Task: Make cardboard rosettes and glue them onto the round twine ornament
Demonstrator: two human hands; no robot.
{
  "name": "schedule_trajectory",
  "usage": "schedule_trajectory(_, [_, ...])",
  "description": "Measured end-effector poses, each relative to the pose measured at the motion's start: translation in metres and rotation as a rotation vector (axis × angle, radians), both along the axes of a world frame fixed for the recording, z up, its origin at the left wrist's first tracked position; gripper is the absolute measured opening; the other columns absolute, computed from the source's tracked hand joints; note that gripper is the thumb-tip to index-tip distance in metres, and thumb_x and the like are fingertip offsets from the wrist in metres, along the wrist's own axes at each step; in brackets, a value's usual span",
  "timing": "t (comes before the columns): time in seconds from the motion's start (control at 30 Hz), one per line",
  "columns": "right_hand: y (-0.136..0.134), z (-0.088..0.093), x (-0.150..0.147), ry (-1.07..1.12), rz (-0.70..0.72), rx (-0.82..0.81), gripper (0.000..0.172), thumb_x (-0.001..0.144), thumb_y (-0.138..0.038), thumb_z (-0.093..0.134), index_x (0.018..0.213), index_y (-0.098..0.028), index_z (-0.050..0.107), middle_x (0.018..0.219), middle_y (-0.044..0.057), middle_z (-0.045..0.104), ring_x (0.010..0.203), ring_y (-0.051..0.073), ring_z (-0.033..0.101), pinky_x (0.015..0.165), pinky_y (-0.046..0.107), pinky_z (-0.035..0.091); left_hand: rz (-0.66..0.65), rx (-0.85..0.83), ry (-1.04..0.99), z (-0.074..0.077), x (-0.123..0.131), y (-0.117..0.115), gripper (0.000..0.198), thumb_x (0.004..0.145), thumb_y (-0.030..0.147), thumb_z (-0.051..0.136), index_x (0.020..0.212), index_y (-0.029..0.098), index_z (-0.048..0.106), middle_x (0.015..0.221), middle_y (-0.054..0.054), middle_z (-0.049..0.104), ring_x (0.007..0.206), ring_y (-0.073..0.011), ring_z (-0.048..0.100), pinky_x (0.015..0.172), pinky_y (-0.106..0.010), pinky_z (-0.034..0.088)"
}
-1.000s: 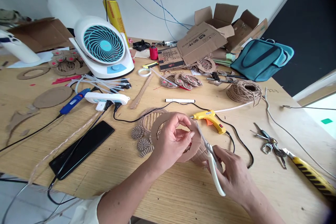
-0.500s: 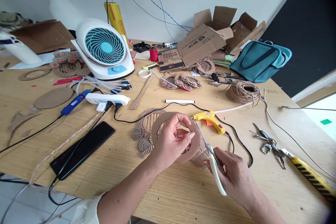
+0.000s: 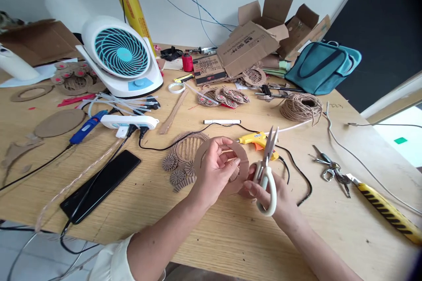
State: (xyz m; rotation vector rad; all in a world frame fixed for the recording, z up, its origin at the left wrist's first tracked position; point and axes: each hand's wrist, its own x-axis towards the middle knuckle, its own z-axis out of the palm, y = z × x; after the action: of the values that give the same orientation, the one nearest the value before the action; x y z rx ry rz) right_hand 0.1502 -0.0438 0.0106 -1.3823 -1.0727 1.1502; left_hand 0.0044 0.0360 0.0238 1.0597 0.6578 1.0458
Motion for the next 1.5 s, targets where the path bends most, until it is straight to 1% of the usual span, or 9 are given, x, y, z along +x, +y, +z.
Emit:
schedule_trajectory(0.13, [0.0,0.002,-0.004,0.042,-0.024,-0.015,0.038,0.07,-0.043,0.081,0.087,-0.02,0.056,0.069,-0.003,0.057,0.059,0.011,0.052,0.054,0.024,0.045,-0.029,0.078,0.077,-0.007,0.006,-0.008,0.018,0.083,0.013,0.067,0.093,0.02,0.053,0.094,0.001,0.059,0.088,-0.0098,0.062,0.078,-0.019,0.05])
schedule_trajectory(0.27, [-0.001,0.0,0.004,-0.042,-0.088,0.021,0.034,0.075,-0.044,0.077,0.09,-0.021,0.056,0.071,-0.002,0.059,0.06,0.012,0.052,0.054,0.024,0.044,-0.125,0.248,0.225,-0.005,0.006,-0.01,0.011,0.084,0.008,0.059,0.085,0.018,0.056,0.084,0.001,0.06,0.077,-0.0096,0.06,0.073,-0.019,0.05])
schedule_trajectory(0.4, [-0.004,0.001,0.011,-0.152,-0.102,0.061,0.032,0.083,-0.049,0.07,0.089,-0.021,0.057,0.074,-0.001,0.06,0.064,0.013,0.054,0.058,0.025,0.046,-0.073,0.303,0.295,-0.001,0.003,-0.007,0.01,0.084,0.009,0.06,0.083,0.018,0.056,0.082,0.001,0.061,0.076,-0.0101,0.06,0.071,-0.019,0.051])
schedule_trajectory(0.47, [-0.007,0.002,0.015,-0.206,-0.07,0.052,0.034,0.083,-0.052,0.069,0.09,-0.02,0.057,0.074,0.0,0.059,0.066,0.014,0.054,0.06,0.026,0.046,-0.032,0.273,0.287,0.0,0.001,-0.003,0.01,0.083,0.01,0.062,0.083,0.018,0.055,0.081,0.001,0.059,0.074,-0.0098,0.059,0.069,-0.019,0.05])
schedule_trajectory(0.63, [-0.013,0.004,0.027,-0.352,0.145,-0.069,0.042,0.093,-0.061,0.051,0.096,-0.02,0.058,0.075,0.001,0.058,0.069,0.016,0.054,0.062,0.029,0.042,0.027,0.246,0.293,0.005,-0.006,0.006,0.011,0.083,0.013,0.062,0.082,0.018,0.053,0.079,0.003,0.055,0.071,-0.0087,0.056,0.066,-0.018,0.048])
schedule_trajectory(0.83, [-0.01,0.009,0.028,-0.472,0.314,-0.15,0.044,0.095,-0.059,0.045,0.076,-0.02,0.047,0.067,-0.002,0.046,0.065,0.013,0.043,0.057,0.026,0.033,-0.004,0.244,0.321,0.008,-0.009,0.007,0.011,0.082,0.011,0.06,0.081,0.018,0.052,0.079,0.002,0.055,0.072,-0.0087,0.056,0.066,-0.018,0.048])
schedule_trajectory(1.1, [-0.011,0.009,0.03,-0.454,0.387,-0.157,0.045,0.097,-0.059,0.043,0.073,-0.02,0.045,0.067,-0.002,0.046,0.065,0.013,0.04,0.057,0.026,0.031,-0.074,0.291,0.413,0.016,-0.01,0.002,0.008,0.081,0.011,0.057,0.082,0.018,0.054,0.082,0.001,0.059,0.073,-0.0106,0.058,0.064,-0.02,0.048])
schedule_trajectory(1.23, [-0.011,0.009,0.032,-0.436,0.398,-0.139,0.047,0.094,-0.062,0.048,0.073,-0.02,0.045,0.067,-0.003,0.043,0.064,0.012,0.037,0.055,0.026,0.029,-0.138,0.324,0.444,0.019,-0.011,0.001,0.009,0.08,0.009,0.057,0.08,0.018,0.055,0.079,0.001,0.06,0.072,-0.0108,0.058,0.064,-0.02,0.049])
schedule_trajectory(1.5, [-0.012,0.009,0.034,-0.408,0.391,-0.128,0.045,0.094,-0.06,0.049,0.075,-0.02,0.046,0.066,-0.003,0.041,0.063,0.012,0.037,0.055,0.026,0.03,-0.242,0.371,0.481,0.017,-0.015,0.001,0.011,0.082,0.008,0.056,0.082,0.018,0.06,0.079,0.001,0.064,0.068,-0.0093,0.058,0.065,-0.02,0.048])
